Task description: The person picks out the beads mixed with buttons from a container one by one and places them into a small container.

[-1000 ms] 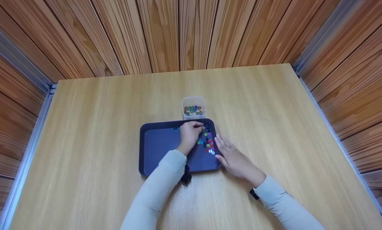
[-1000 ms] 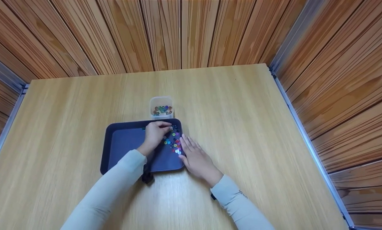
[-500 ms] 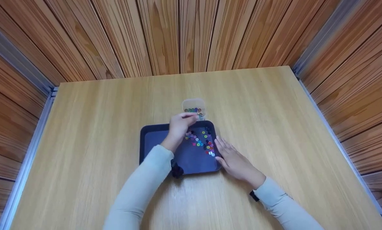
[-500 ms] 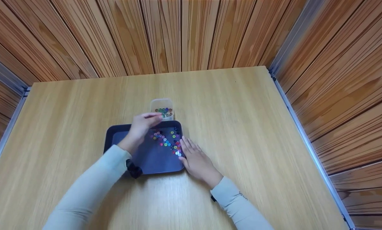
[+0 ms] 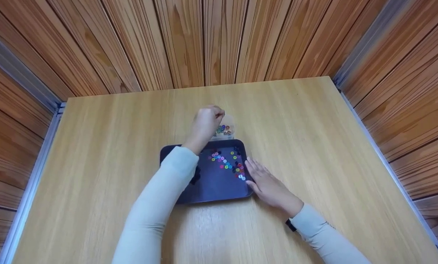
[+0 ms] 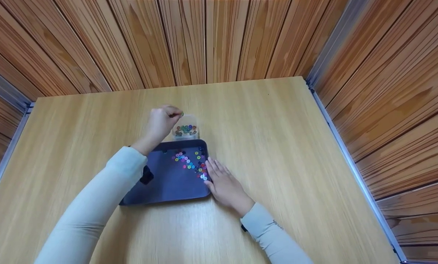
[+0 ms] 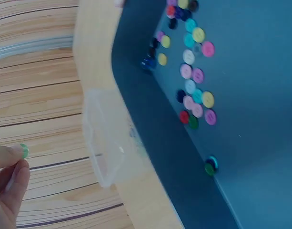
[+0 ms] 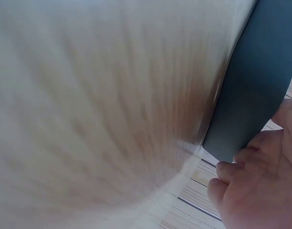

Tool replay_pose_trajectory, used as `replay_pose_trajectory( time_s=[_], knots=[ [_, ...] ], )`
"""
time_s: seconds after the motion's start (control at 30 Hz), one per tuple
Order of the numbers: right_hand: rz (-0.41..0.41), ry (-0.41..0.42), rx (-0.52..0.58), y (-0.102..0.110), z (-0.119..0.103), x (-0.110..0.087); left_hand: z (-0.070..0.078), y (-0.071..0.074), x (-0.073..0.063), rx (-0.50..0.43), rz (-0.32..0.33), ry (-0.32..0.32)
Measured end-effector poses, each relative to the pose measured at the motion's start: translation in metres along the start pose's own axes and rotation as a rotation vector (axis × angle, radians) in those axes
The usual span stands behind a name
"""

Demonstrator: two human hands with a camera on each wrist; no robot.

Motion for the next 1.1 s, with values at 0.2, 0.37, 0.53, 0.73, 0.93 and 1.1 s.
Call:
replay_pose_trajectory(
  time_s=[0.2,0.37,0.53,0.73,0.93,1.1],
  knots=[
    [0.011,0.035,-0.012,-0.003,-0.003,0.003,-0.004,-0.010,-0.002,0.131,0.015,-0.090],
    [0.020,0.032,-0.012,-0.002,-0.003,0.002,-0.003,-0.018,-0.004,0.302,0.026,-0.232],
    [0.024,0.037,-0.009,-0.003,-0.004,0.001,-0.004,-0.027,-0.007,0.563,0.026,-0.336],
    [0.003,0.004,-0.003,-0.005,0.000,-0.002,-0.008,-0.040,-0.009,0.603,-0.072,-0.330],
    [0.021,0.013,-0.008,-0.002,0.001,-0.003,-0.010,-0.044,-0.006,0.513,-0.099,-0.307],
    [0.046,0.058,-0.018,0.001,-0.003,0.000,-0.015,-0.038,-0.003,0.441,-0.033,-0.276]
  ],
)
Point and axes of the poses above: each hand's wrist, its own x-axis towards the middle knuckle, its own y-axis out of the back of the hand, z = x × y, the point moved 5 cm from there along x, towards the middle knuckle, and after that the axes turned 8 degrees about -y, right-handed, at the moved point
